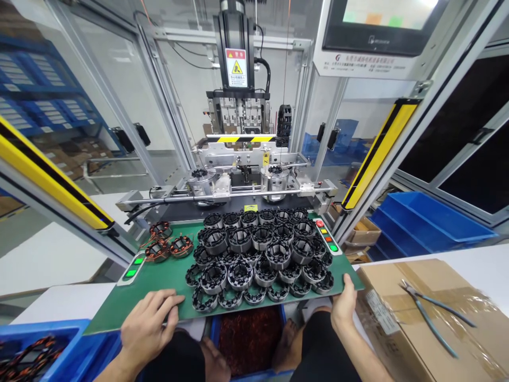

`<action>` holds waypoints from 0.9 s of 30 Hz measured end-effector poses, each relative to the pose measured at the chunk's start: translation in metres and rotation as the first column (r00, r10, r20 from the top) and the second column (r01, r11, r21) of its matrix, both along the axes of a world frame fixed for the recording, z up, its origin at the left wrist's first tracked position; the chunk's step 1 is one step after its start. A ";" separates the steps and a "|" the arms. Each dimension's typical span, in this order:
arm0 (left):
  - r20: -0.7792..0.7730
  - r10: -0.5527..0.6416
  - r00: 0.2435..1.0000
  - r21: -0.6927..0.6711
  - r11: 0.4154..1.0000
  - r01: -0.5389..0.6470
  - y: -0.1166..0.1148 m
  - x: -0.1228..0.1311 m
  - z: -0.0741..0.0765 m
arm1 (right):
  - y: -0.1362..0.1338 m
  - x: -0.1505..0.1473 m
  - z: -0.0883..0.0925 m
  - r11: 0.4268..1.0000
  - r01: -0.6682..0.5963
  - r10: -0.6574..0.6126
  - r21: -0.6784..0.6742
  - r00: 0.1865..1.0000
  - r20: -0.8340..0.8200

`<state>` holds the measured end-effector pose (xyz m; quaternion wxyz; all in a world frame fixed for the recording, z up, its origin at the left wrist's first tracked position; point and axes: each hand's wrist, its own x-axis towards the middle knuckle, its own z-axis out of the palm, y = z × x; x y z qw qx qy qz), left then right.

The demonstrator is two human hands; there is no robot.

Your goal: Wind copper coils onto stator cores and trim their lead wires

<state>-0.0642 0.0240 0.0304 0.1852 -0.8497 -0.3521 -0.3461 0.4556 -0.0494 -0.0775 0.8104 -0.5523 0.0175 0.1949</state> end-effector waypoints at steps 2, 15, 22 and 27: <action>-0.004 0.001 1.000 0.011 1.000 -0.001 -0.001 0.001 0.002 | 0.000 -0.002 0.005 1.000 -0.005 0.005 0.012 0.999 -0.038; -0.033 0.000 0.999 0.018 1.000 0.000 0.001 0.000 0.002 | -0.001 0.002 -0.003 1.000 -0.025 0.024 -0.002 0.998 -0.057; 0.175 0.036 0.984 -0.082 0.996 -0.022 0.001 0.001 -0.001 | 0.000 0.003 -0.006 1.000 -0.021 0.021 -0.005 1.000 -0.013; 0.582 0.209 0.786 -0.432 0.898 0.081 -0.001 -0.007 -0.009 | -0.001 0.003 -0.009 0.999 -0.036 0.036 -0.009 0.999 0.010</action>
